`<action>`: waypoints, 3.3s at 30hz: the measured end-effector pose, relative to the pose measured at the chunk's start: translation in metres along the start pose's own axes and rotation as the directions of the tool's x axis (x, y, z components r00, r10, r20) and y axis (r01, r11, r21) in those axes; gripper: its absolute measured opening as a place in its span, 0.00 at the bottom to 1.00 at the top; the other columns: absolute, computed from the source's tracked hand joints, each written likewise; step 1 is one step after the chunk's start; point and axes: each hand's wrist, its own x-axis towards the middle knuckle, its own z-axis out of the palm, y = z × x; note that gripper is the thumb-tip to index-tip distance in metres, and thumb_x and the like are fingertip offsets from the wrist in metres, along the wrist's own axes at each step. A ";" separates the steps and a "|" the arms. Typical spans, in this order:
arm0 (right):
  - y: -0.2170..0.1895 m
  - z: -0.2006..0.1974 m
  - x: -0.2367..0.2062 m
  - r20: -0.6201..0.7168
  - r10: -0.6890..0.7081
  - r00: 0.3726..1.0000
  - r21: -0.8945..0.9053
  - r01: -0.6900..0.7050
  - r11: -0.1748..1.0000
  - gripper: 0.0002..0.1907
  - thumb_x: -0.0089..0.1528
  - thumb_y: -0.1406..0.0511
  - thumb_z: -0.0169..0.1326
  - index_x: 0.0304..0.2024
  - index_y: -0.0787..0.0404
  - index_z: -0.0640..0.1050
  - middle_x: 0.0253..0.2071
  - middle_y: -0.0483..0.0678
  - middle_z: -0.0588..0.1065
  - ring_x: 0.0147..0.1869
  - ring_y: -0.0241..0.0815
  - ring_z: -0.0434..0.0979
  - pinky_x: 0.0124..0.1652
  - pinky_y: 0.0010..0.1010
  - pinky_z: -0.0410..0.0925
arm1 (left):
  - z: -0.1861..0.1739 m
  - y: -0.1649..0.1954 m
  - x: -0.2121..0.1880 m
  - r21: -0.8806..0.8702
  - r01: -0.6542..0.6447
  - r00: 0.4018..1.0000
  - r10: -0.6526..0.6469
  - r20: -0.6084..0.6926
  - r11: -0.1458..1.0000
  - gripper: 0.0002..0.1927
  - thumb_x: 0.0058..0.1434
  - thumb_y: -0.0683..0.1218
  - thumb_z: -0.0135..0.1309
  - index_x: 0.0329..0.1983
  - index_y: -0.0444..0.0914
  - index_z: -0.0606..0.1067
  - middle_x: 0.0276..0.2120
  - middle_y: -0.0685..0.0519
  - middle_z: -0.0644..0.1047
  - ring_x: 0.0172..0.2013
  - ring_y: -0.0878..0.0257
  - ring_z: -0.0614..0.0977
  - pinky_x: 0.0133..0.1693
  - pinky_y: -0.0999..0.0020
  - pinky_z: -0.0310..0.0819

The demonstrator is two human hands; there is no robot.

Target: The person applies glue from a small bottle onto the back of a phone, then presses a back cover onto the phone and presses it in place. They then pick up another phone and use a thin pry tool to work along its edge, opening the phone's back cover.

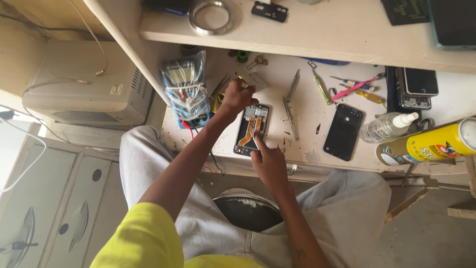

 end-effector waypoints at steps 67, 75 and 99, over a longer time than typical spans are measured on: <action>0.015 -0.051 -0.001 -0.348 0.144 0.926 0.701 0.155 0.696 0.12 0.71 0.72 0.49 0.56 0.67 0.77 0.49 0.52 0.77 0.49 0.41 0.80 0.43 0.33 0.78 | -0.007 -0.054 -0.177 0.909 -0.415 0.863 0.334 0.379 0.044 0.17 0.50 0.37 0.53 0.45 0.31 0.77 0.44 0.46 0.74 0.46 0.51 0.73 0.47 0.55 0.67; 0.008 -0.021 0.004 -0.375 -0.100 0.922 0.128 0.158 0.979 0.20 0.61 0.78 0.52 0.57 0.71 0.76 0.47 0.60 0.78 0.43 0.52 0.81 0.39 0.37 0.74 | -0.008 -0.062 -0.177 0.899 -0.432 0.831 0.418 0.366 0.070 0.18 0.51 0.38 0.53 0.46 0.31 0.77 0.44 0.45 0.74 0.47 0.50 0.74 0.47 0.55 0.68; 0.112 -0.059 0.106 -0.479 -0.071 0.875 -0.335 -0.107 0.936 0.12 0.65 0.68 0.58 0.44 0.73 0.76 0.46 0.65 0.71 0.49 0.63 0.74 0.48 0.49 0.70 | -0.007 -0.054 -0.181 0.838 -0.521 0.792 0.458 0.404 0.163 0.25 0.52 0.36 0.51 0.56 0.30 0.74 0.50 0.43 0.73 0.48 0.49 0.74 0.51 0.56 0.69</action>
